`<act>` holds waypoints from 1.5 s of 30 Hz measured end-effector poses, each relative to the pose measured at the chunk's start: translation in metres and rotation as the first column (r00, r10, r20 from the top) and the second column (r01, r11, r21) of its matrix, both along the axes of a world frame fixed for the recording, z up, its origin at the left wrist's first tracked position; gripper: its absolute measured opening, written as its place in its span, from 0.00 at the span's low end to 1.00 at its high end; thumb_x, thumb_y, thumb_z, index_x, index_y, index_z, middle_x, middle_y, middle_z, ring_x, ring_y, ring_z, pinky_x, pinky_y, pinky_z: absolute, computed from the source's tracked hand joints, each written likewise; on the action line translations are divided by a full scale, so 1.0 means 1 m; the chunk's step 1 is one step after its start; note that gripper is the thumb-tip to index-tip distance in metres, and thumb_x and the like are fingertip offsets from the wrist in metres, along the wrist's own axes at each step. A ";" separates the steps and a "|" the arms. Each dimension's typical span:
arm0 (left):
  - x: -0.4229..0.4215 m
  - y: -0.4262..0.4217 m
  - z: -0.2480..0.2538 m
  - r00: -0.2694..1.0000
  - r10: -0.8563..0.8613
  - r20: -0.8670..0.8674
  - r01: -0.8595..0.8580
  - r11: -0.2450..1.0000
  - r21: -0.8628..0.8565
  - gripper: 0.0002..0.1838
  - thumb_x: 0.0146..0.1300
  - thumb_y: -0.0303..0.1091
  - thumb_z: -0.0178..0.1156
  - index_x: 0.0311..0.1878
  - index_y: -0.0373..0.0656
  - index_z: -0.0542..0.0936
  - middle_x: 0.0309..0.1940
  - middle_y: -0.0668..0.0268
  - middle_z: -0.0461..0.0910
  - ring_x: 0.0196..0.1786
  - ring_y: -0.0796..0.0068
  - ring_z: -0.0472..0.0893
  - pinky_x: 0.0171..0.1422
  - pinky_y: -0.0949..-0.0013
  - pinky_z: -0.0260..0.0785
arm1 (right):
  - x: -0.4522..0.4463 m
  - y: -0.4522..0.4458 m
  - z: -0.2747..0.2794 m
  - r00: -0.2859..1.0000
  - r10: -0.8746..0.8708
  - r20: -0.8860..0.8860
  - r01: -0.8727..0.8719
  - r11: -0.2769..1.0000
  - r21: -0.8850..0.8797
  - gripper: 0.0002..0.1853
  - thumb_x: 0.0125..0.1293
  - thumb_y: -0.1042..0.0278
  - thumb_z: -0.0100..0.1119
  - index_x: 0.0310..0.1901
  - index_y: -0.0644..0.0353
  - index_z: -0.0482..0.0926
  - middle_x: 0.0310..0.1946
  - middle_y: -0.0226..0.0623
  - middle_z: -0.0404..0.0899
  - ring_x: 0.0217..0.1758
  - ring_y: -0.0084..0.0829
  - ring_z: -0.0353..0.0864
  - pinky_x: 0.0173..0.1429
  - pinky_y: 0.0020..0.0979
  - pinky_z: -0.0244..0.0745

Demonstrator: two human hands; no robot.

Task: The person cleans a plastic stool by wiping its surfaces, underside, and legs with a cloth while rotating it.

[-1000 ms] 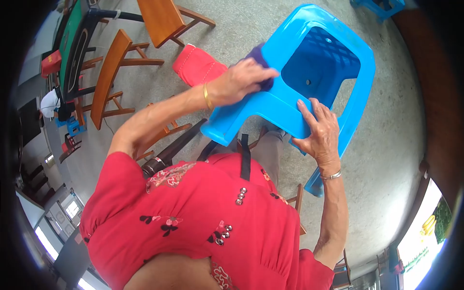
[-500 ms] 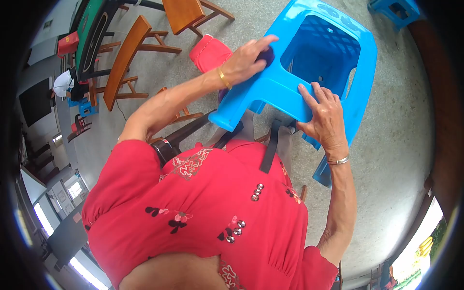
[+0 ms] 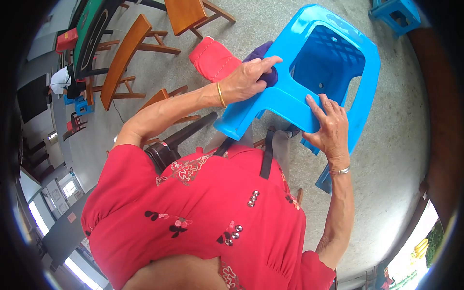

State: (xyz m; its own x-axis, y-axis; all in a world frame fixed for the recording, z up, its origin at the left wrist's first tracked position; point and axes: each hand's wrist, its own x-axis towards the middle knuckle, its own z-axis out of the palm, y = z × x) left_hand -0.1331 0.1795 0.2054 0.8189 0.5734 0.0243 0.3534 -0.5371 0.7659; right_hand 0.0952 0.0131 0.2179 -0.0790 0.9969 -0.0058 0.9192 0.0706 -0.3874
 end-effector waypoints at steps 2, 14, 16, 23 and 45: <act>0.009 0.007 -0.005 0.999 0.045 0.028 -0.046 0.999 0.014 0.32 0.49 0.21 0.55 0.62 0.40 0.67 0.36 0.50 0.80 0.43 0.49 0.81 0.53 0.55 0.74 | -0.002 0.001 0.000 1.000 0.004 -0.016 -0.004 1.000 -0.024 0.48 0.28 0.61 0.72 0.63 0.42 0.75 0.60 0.45 0.75 0.58 0.46 0.75 0.60 0.43 0.71; 0.157 0.144 -0.071 0.979 0.198 0.044 -0.203 0.959 0.199 0.28 0.50 0.25 0.58 0.59 0.42 0.74 0.45 0.49 0.83 0.49 0.50 0.83 0.54 0.56 0.76 | -0.003 0.016 0.002 0.997 -0.019 -0.070 0.021 1.000 0.020 0.47 0.29 0.60 0.73 0.62 0.46 0.76 0.59 0.47 0.75 0.57 0.46 0.75 0.58 0.43 0.70; 0.136 0.128 -0.034 0.986 0.079 -0.144 -0.085 0.996 -0.034 0.30 0.50 0.25 0.60 0.61 0.45 0.75 0.52 0.54 0.82 0.53 0.55 0.82 0.56 0.61 0.76 | -0.002 0.017 0.003 0.998 -0.020 -0.065 0.021 1.000 0.016 0.46 0.29 0.60 0.74 0.62 0.46 0.76 0.58 0.46 0.75 0.57 0.45 0.76 0.56 0.42 0.71; 0.072 0.037 -0.011 0.980 -0.198 -0.009 0.198 0.980 -0.027 0.20 0.51 0.23 0.60 0.51 0.42 0.79 0.36 0.54 0.82 0.44 0.60 0.81 0.52 0.63 0.73 | 0.004 0.014 0.005 0.996 -0.044 -0.077 0.043 0.999 -0.019 0.46 0.29 0.57 0.75 0.60 0.45 0.77 0.60 0.43 0.74 0.57 0.43 0.76 0.58 0.41 0.70; 0.032 0.029 0.004 0.974 -0.227 0.001 0.215 0.925 0.314 0.24 0.57 0.25 0.62 0.58 0.47 0.75 0.54 0.57 0.77 0.54 0.53 0.77 0.60 0.56 0.69 | 0.015 -0.118 0.014 0.619 -0.719 -0.317 0.607 0.694 -0.388 0.65 0.40 0.37 0.73 0.75 0.59 0.47 0.73 0.57 0.54 0.72 0.54 0.62 0.71 0.49 0.65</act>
State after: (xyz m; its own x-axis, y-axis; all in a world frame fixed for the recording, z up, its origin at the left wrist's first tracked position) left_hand -0.1010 0.2089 0.2095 0.9191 0.3371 0.2039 0.1736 -0.8112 0.5584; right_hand 0.1101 -0.1047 0.2321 0.5533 0.7480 -0.3666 0.4183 -0.6300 -0.6542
